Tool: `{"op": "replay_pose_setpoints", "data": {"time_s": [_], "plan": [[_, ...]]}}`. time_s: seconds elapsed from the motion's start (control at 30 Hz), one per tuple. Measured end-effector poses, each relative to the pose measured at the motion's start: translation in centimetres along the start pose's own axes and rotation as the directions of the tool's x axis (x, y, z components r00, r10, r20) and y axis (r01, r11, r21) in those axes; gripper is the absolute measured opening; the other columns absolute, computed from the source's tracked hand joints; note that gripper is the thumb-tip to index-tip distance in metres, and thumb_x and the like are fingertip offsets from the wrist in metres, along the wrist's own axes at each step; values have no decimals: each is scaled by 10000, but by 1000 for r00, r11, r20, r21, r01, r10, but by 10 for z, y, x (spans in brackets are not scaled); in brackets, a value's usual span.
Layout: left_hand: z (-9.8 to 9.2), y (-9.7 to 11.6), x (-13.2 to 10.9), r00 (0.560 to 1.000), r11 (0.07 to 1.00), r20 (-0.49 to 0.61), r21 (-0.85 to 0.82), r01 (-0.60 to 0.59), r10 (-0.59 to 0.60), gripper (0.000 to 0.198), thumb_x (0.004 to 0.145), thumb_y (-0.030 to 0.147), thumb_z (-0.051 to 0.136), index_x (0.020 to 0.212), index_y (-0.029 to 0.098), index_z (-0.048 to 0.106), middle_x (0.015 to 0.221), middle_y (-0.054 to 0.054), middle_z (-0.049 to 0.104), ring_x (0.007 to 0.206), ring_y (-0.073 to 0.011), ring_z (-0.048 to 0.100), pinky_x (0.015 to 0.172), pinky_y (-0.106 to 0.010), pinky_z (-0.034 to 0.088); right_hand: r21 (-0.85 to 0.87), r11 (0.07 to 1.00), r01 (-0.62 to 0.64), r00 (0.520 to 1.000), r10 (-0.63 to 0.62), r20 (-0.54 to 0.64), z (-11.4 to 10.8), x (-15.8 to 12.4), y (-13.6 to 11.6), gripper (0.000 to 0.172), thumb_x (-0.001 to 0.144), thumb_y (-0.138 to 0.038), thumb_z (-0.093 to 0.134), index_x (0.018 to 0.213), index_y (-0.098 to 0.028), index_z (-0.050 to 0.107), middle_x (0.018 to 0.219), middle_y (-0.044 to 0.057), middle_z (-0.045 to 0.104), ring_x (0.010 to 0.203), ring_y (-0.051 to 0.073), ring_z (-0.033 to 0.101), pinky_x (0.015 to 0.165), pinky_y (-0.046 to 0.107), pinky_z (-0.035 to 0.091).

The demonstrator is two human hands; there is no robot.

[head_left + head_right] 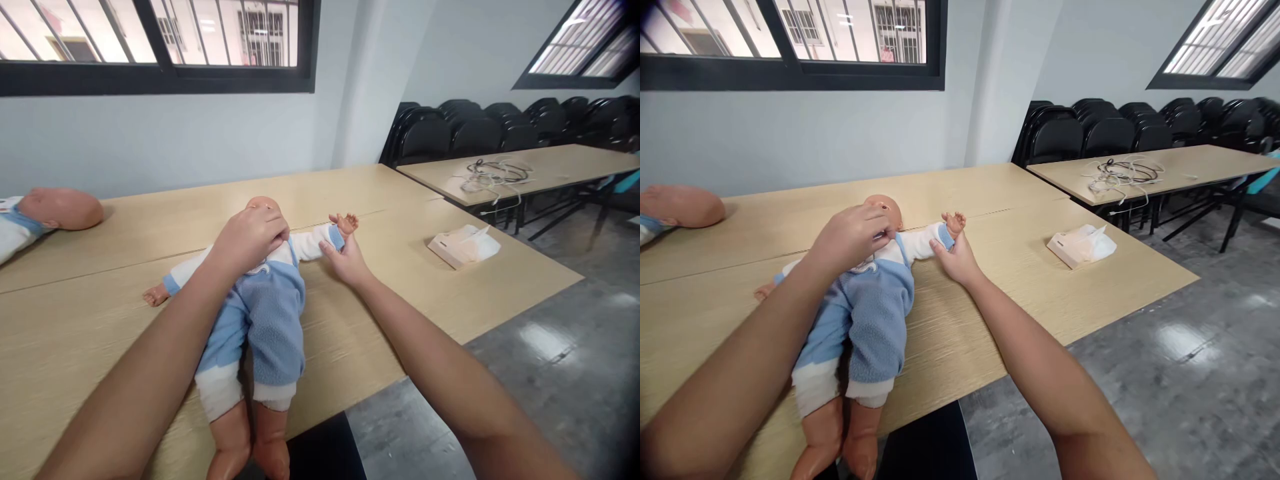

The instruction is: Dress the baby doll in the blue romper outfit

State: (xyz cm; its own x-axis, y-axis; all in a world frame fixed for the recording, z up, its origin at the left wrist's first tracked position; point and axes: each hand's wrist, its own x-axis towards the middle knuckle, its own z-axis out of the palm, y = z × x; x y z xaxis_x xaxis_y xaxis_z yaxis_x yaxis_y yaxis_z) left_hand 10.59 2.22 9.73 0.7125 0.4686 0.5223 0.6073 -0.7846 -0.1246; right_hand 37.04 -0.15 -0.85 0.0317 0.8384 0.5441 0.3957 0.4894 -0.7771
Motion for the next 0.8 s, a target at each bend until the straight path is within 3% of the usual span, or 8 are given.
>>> {"op": "replay_pose_setpoints", "data": {"time_s": [0.1,0.2,0.33,0.47,0.53,0.6,0.7,0.8], "plan": [[6,3,-3,986,994,-140,75,-81,91,243,1064,241,508,1001,211,741,1016,-97,747,983,-257,675,865,-408,524,-88,995,53,998,-57,-37,5,1,-7,804,962,-606,641,1602,-183,398,1661,175,431,1619,310,274,1341,540,200],[11,-2,-8,967,983,-190,99,-155,172,237,1071,220,502,1099,241,737,1066,-89,753,994,-244,668,876,-405,522,-187,977,103,993,-111,-36,14,8,-26,689,976,-498,643,1567,-203,448,1578,166,516,1542,319,395,1298,522,309],[11,-7,-13,951,984,-258,82,-157,173,222,1064,214,514,1065,250,734,1051,-83,756,980,-228,668,875,-394,527,-425,891,158,981,-92,172,26,22,-56,510,949,-319,649,1445,-218,580,1340,163,651,1244,352,595,1107,523,481],[7,-6,-15,954,987,-255,49,-152,160,252,1071,223,489,1029,251,736,1046,-82,763,968,-220,670,861,-392,531,-610,737,291,914,-27,404,34,31,-65,420,888,-135,618,1300,-199,677,1198,174,662,1079,354,593,980,498,497],[6,-7,-15,959,990,-248,16,-138,137,286,1076,217,458,1015,252,735,1038,-78,763,958,-212,670,857,-387,531,-564,734,378,875,-84,477,35,33,-61,475,856,-90,605,1313,-202,671,1278,169,642,1152,354,558,1030,498,466],[7,-9,-15,958,992,-260,-14,-128,120,317,1075,187,429,973,243,723,1028,-75,758,954,-203,663,858,-375,527,-447,808,383,857,-130,499,33,31,-57,530,837,-107,608,1356,-209,649,1355,150,620,1241,347,524,1099,510,426],[12,-14,-14,952,990,-279,-19,-138,128,332,1069,162,432,891,229,705,1009,-76,744,958,-201,643,849,-363,511,-124,958,259,856,-168,489,27,27,-55,492,867,-219,599,1355,-240,660,1391,108,627,1335,316,516,1188,519,372],[17,-17,-11,960,990,-248,-23,-140,130,315,1063,196,476,892,227,739,989,-92,719,986,-228,623,873,-388,497,204,978,33,898,-119,424,26,21,-57,317,967,-420,578,1183,-259,746,1368,75,675,1352,293,558,1199,484,396]]}}
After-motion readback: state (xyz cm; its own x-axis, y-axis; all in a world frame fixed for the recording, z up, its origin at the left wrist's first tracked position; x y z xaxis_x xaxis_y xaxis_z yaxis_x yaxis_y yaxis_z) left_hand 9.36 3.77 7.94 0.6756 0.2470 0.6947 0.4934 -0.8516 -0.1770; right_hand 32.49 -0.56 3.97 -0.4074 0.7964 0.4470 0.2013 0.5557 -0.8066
